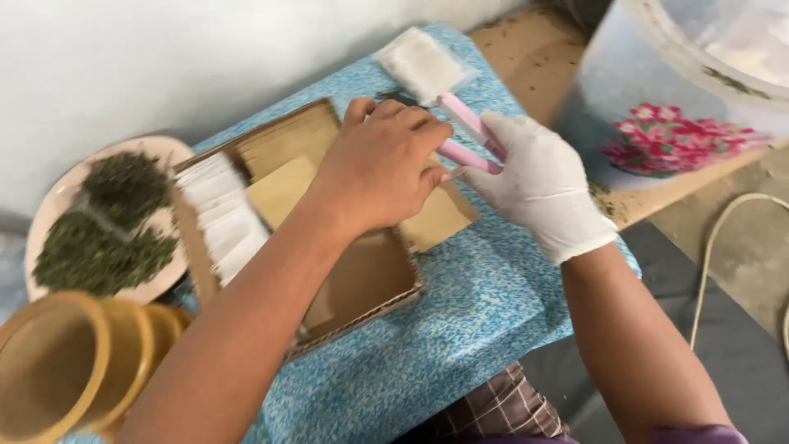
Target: The person places small white sachets into brown paper envelopes and uses a hand-held heat sealer to seal the opening of the envelopes, then places them into a cardboard box.
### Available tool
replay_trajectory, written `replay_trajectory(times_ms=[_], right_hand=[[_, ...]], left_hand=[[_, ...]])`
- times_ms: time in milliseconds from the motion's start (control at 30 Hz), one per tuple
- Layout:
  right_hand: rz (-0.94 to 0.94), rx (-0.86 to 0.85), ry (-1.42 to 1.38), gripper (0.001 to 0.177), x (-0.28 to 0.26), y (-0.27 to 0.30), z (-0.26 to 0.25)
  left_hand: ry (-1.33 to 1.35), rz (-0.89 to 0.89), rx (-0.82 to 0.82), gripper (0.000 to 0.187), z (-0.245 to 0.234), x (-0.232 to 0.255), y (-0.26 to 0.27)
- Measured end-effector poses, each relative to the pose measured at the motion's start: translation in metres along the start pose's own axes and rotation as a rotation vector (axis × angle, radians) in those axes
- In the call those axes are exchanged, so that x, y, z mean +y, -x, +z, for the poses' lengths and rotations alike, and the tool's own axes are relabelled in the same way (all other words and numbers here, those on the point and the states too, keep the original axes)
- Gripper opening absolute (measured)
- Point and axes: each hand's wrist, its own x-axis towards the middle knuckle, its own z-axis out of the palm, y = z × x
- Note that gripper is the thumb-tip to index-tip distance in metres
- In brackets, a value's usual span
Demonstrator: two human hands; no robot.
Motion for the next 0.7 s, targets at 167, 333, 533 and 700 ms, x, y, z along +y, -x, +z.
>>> replay_trajectory(times_ms=[167, 333, 533, 700], right_hand=[[0.279, -0.225, 0.167, 0.057, 0.039, 0.000, 0.023], [0.371, -0.265, 0.219, 0.045, 0.060, 0.010, 0.033], [0.224, -0.225, 0.331, 0.049, 0.045, 0.008, 0.007], [0.050, -0.172, 0.232, 0.052, 0.018, -0.004, -0.013]], left_hand=[[0.113, -0.009, -0.193, 0.027, 0.028, 0.010, -0.053], [0.087, 0.027, -0.358, 0.032, 0.049, 0.022, -0.081], [0.171, -0.022, -0.417, 0.052, 0.038, 0.021, -0.077], [0.159, -0.111, -0.350, 0.053, 0.022, -0.003, -0.060]])
